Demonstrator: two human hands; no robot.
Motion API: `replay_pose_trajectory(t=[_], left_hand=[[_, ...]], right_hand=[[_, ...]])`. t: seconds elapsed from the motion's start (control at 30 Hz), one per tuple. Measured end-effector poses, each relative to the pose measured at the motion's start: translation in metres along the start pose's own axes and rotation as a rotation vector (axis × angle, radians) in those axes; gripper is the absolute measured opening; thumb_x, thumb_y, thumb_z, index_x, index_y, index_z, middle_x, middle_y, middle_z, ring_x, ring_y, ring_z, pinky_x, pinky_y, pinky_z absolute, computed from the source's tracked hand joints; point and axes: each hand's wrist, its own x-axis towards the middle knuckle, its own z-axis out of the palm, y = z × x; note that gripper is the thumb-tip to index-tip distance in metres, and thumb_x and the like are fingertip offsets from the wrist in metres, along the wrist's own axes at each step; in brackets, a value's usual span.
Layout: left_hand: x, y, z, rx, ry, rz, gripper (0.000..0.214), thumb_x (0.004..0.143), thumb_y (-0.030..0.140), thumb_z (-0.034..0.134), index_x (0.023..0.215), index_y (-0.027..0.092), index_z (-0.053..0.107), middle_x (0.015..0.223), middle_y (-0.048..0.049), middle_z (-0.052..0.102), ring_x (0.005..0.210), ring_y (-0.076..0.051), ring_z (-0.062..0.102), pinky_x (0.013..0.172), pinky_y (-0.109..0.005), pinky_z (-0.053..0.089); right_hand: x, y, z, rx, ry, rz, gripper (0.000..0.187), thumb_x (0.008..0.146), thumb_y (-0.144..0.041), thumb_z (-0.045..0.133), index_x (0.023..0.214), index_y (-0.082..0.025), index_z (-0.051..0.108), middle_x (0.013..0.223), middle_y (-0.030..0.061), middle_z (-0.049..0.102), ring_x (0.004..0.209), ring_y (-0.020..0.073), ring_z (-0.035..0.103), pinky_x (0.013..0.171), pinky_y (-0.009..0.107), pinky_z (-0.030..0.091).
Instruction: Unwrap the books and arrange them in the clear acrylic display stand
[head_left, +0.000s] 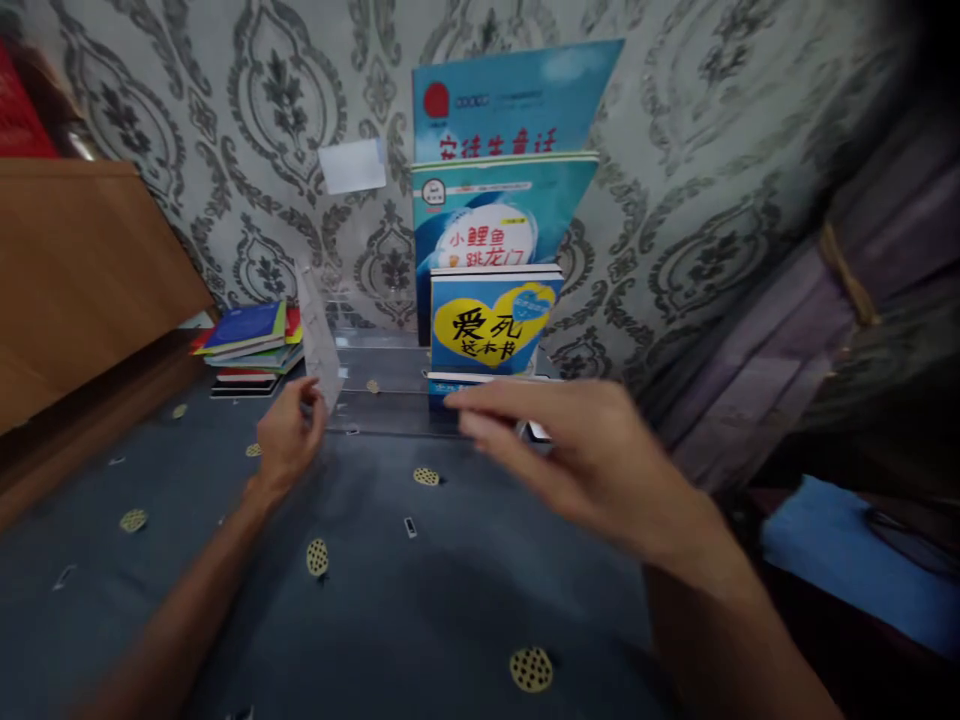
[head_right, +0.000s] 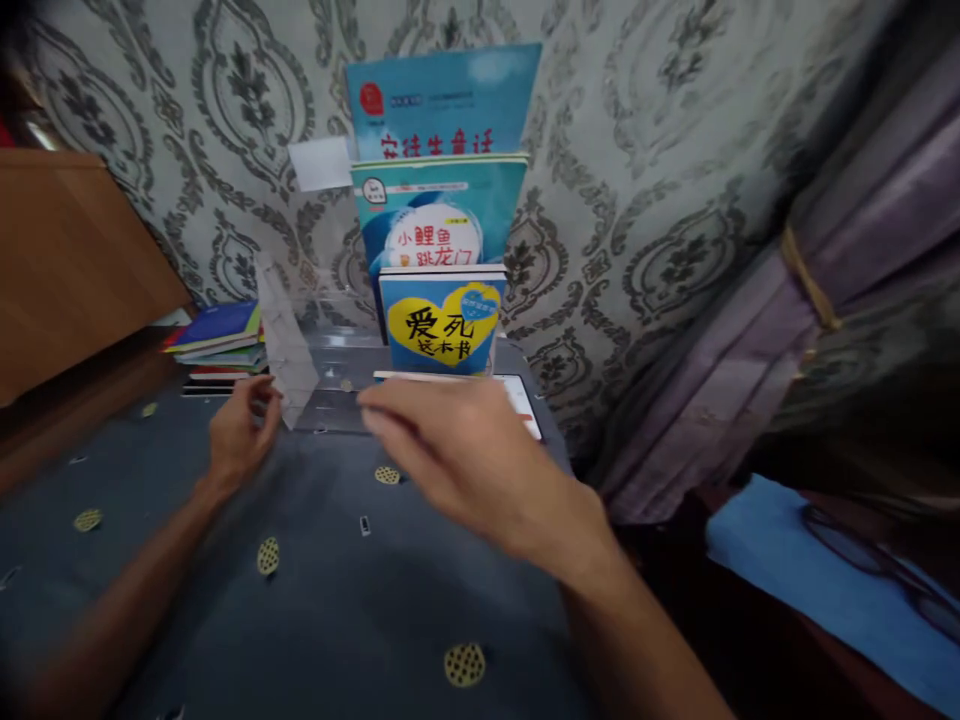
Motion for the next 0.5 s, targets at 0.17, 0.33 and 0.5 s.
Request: replay_pose_trajectory(t=[0.17,0.33,0.5], left_hand=[[0.056,-0.078,-0.019,0.299,0.033,-0.152,0.036,0.090,0.030,0.043,0.120,0.014,0.057,0.110,-0.0139,0.068,0.104,-0.028,0.064,0.091,-0.040,0.051],[0.110,-0.130,-0.011,0.522,-0.211,-0.108,0.061,0.092,0.037,0.042,0.142,0.002,0.042,0.148,-0.0263,0.047,0.142,-0.038,0.037,0.114,-0.054,0.032],[0.139,-0.152,-0.001,0.562,-0.414,-0.183,0.072,0.096,0.051,0.039,0.151,0.005,0.032,0.155,-0.0262,0.039,0.149,-0.039,0.025,0.115,-0.064,0.024]], right_hand=[[-0.007,-0.009,0.076,-0.062,-0.536,-0.056,0.018,0.101,-0.023,0.051,0.090,-0.019,0.065,0.073,0.0005,0.069,0.063,0.0149,0.063,0.058,0.026,0.042],[-0.050,-0.006,0.143,0.001,-0.659,0.034,0.014,0.099,-0.020,0.053,0.091,-0.019,0.065,0.082,0.0030,0.072,0.068,0.0172,0.065,0.063,0.028,0.044],[-0.080,0.005,0.171,0.152,-0.504,0.109,0.018,0.101,-0.017,0.048,0.105,-0.017,0.066,0.092,0.0051,0.072,0.085,0.0176,0.067,0.075,0.027,0.049]])
